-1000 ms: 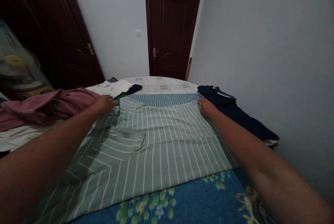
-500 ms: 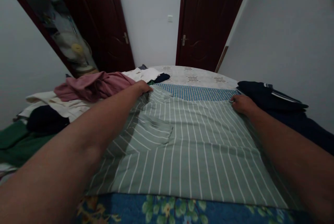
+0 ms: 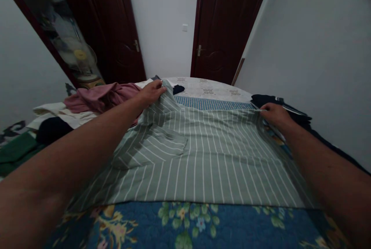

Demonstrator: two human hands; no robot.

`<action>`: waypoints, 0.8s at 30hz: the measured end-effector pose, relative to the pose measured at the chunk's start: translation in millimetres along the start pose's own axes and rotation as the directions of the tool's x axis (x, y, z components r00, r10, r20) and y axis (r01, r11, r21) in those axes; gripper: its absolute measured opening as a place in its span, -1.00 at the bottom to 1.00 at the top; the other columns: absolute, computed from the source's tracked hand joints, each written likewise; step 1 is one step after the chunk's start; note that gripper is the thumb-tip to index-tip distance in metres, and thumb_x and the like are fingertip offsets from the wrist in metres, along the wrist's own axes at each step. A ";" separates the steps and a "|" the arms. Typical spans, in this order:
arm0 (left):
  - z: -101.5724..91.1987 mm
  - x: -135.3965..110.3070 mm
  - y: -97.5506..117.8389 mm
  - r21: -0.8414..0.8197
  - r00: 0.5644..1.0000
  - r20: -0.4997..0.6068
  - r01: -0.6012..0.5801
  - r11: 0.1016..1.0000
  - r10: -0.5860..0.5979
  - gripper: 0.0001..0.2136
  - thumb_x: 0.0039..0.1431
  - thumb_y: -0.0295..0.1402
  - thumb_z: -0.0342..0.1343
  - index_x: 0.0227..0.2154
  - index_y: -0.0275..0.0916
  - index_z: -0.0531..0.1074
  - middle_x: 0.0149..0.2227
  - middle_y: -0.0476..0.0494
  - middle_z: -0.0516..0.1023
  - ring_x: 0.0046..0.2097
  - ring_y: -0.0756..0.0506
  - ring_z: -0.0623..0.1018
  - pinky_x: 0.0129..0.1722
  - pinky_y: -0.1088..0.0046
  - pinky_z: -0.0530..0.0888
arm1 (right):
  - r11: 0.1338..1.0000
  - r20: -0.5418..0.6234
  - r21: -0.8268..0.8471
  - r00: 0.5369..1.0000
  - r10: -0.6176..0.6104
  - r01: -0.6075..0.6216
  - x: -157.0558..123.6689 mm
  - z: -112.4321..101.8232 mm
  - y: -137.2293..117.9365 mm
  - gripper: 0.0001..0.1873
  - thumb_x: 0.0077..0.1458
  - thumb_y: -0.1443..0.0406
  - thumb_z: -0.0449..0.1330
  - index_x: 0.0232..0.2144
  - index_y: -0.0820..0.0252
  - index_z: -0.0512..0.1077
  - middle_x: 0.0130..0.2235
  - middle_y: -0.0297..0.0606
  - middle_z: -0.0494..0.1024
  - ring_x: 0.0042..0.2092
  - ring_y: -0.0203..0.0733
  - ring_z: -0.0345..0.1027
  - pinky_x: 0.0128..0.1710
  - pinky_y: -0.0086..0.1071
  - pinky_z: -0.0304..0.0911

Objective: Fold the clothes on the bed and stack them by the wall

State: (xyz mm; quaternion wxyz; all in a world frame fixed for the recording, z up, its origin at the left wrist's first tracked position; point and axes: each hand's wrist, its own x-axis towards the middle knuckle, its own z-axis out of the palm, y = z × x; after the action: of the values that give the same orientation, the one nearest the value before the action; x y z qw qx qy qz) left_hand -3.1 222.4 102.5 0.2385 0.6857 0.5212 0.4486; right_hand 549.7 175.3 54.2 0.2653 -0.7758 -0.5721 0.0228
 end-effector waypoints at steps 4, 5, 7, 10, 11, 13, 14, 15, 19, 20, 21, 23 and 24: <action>-18.7 -44.5 30.2 -0.031 0.997 0.031 -0.066 0.997 0.067 -0.73 0.28 -0.15 0.21 -0.09 -0.20 0.52 -0.21 -0.06 0.60 -0.21 -0.10 0.55 -0.19 0.40 0.51 | 0.999 -0.099 0.036 0.995 -0.026 0.030 -45.5 -24.3 8.5 -0.85 0.05 0.30 0.26 -0.29 0.14 0.60 -0.32 -0.22 0.62 -0.29 -0.10 0.45 -0.28 -0.30 0.25; -24.3 -59.2 36.1 -0.044 0.995 0.051 -0.080 0.996 0.082 -0.71 0.27 -0.12 0.22 -0.08 -0.20 0.52 -0.20 -0.07 0.61 -0.19 -0.11 0.56 -0.17 0.38 0.52 | 0.999 -0.125 0.028 0.992 -0.030 0.034 -59.1 -28.5 13.5 -0.84 0.05 0.28 0.26 -0.29 0.13 0.60 -0.32 -0.22 0.62 -0.28 -0.09 0.45 -0.27 -0.29 0.24; -34.7 -93.0 43.6 -0.083 0.988 0.116 -0.096 0.992 0.105 -0.67 0.25 -0.08 0.24 -0.07 -0.21 0.53 -0.17 -0.09 0.63 -0.14 -0.14 0.59 -0.12 0.34 0.55 | 1.000 -0.152 0.005 0.988 -0.025 0.026 -88.2 -33.7 26.1 -0.80 0.06 0.24 0.24 -0.26 0.11 0.60 -0.33 -0.22 0.62 -0.29 -0.07 0.45 -0.29 -0.28 0.23; -45.7 -152.3 42.8 -0.132 0.961 0.256 -0.074 0.988 0.106 -0.66 0.23 -0.07 0.26 -0.09 -0.21 0.55 -0.14 -0.13 0.67 -0.09 -0.19 0.63 -0.05 0.28 0.58 | 0.998 -0.142 -0.053 0.989 -0.033 0.025 -131.7 -31.5 48.0 -0.74 0.09 0.22 0.19 -0.19 0.12 0.60 -0.29 -0.20 0.64 -0.28 -0.05 0.47 -0.27 -0.27 0.24; -48.2 -172.6 39.8 -0.115 0.947 0.307 -0.067 0.991 0.100 -0.67 0.21 -0.08 0.27 -0.11 -0.20 0.56 -0.14 -0.13 0.67 -0.08 -0.19 0.63 -0.04 0.29 0.58 | 0.995 -0.126 -0.084 0.990 -0.056 0.046 -144.7 -28.4 55.0 -0.73 0.10 0.24 0.18 -0.18 0.13 0.59 -0.26 -0.17 0.65 -0.25 -0.03 0.49 -0.24 -0.27 0.27; -51.9 -210.0 31.8 -0.016 0.903 0.429 -0.031 0.999 0.035 -0.74 0.16 -0.16 0.27 -0.16 -0.18 0.59 -0.16 -0.11 0.69 -0.08 -0.19 0.64 -0.04 0.32 0.57 | 0.980 -0.077 -0.170 0.990 -0.117 0.103 -165.9 -20.1 66.9 -0.73 0.12 0.27 0.16 -0.17 0.15 0.59 -0.18 -0.10 0.66 -0.17 0.00 0.53 -0.16 -0.25 0.31; -53.4 -225.9 27.5 0.029 0.892 0.452 0.001 1.000 -0.014 -0.79 0.14 -0.21 0.24 -0.21 -0.17 0.59 -0.19 -0.10 0.69 -0.10 -0.18 0.65 -0.05 0.33 0.57 | 0.968 -0.049 -0.216 0.989 -0.143 0.129 -173.8 -15.6 71.7 -0.73 0.13 0.29 0.15 -0.16 0.16 0.59 -0.14 -0.06 0.66 -0.13 0.02 0.54 -0.12 -0.24 0.32; -54.8 -239.3 23.2 0.059 0.883 0.465 0.039 0.998 -0.062 -0.82 0.10 -0.27 0.20 -0.25 -0.17 0.58 -0.21 -0.09 0.70 -0.11 -0.18 0.65 -0.05 0.32 0.57 | 0.955 -0.028 -0.259 0.987 -0.159 0.147 -180.0 -11.3 75.9 -0.71 0.13 0.30 0.14 -0.14 0.17 0.59 -0.10 -0.02 0.65 -0.09 0.03 0.55 -0.09 -0.23 0.33; -61.3 -264.3 10.4 0.153 0.901 0.361 0.197 0.968 -0.240 -0.84 -0.02 -0.40 0.05 -0.39 -0.16 0.52 -0.31 -0.09 0.70 -0.19 -0.17 0.66 -0.12 0.32 0.57 | 0.927 -0.021 -0.350 0.988 -0.155 0.138 -189.4 0.7 89.1 -0.61 0.19 0.32 0.10 -0.01 0.21 0.59 0.00 0.06 0.62 -0.02 0.09 0.56 -0.05 -0.18 0.36; -63.1 -264.2 8.4 0.202 0.918 0.288 0.218 0.955 -0.271 -0.85 -0.02 -0.41 0.04 -0.41 -0.16 0.51 -0.34 -0.10 0.69 -0.22 -0.17 0.66 -0.17 0.34 0.56 | 0.926 -0.025 -0.357 0.989 -0.146 0.127 -189.4 2.6 91.8 -0.60 0.20 0.31 0.10 0.02 0.21 0.59 0.01 0.07 0.61 -0.02 0.10 0.56 -0.05 -0.17 0.37; -64.6 -262.3 6.9 0.259 0.934 0.205 0.236 0.937 -0.292 -0.85 0.00 -0.41 0.05 -0.41 -0.16 0.52 -0.36 -0.10 0.68 -0.25 -0.17 0.65 -0.22 0.36 0.54 | 0.926 -0.030 -0.359 0.990 -0.137 0.117 -189.1 4.2 94.3 -0.58 0.22 0.30 0.09 0.04 0.22 0.59 0.02 0.08 0.60 -0.03 0.11 0.57 -0.06 -0.16 0.38; -65.3 -254.8 4.5 0.368 0.951 0.047 0.268 0.891 -0.306 -0.84 0.09 -0.39 0.07 -0.33 -0.17 0.55 -0.35 -0.11 0.68 -0.25 -0.17 0.64 -0.23 0.37 0.51 | 0.928 -0.042 -0.355 0.990 -0.134 0.110 -188.4 6.9 97.9 -0.57 0.24 0.26 0.09 0.06 0.23 0.58 0.02 0.10 0.59 -0.04 0.13 0.57 -0.08 -0.13 0.40; -64.1 -250.0 3.4 0.410 0.951 -0.013 0.288 0.866 -0.310 -0.82 0.14 -0.37 0.10 -0.25 -0.18 0.57 -0.32 -0.12 0.69 -0.23 -0.18 0.65 -0.21 0.36 0.51 | 0.930 -0.054 -0.349 0.989 -0.140 0.113 -188.4 8.1 98.8 -0.56 0.24 0.25 0.09 0.07 0.23 0.58 0.03 0.10 0.59 -0.03 0.14 0.57 -0.08 -0.13 0.41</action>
State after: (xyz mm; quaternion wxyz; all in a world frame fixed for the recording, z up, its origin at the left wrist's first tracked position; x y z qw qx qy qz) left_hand -70.3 -20.0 44.5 0.1711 0.6430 0.6962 0.2695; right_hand 568.6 -11.4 -46.6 0.1482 -0.7720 -0.6053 -0.1249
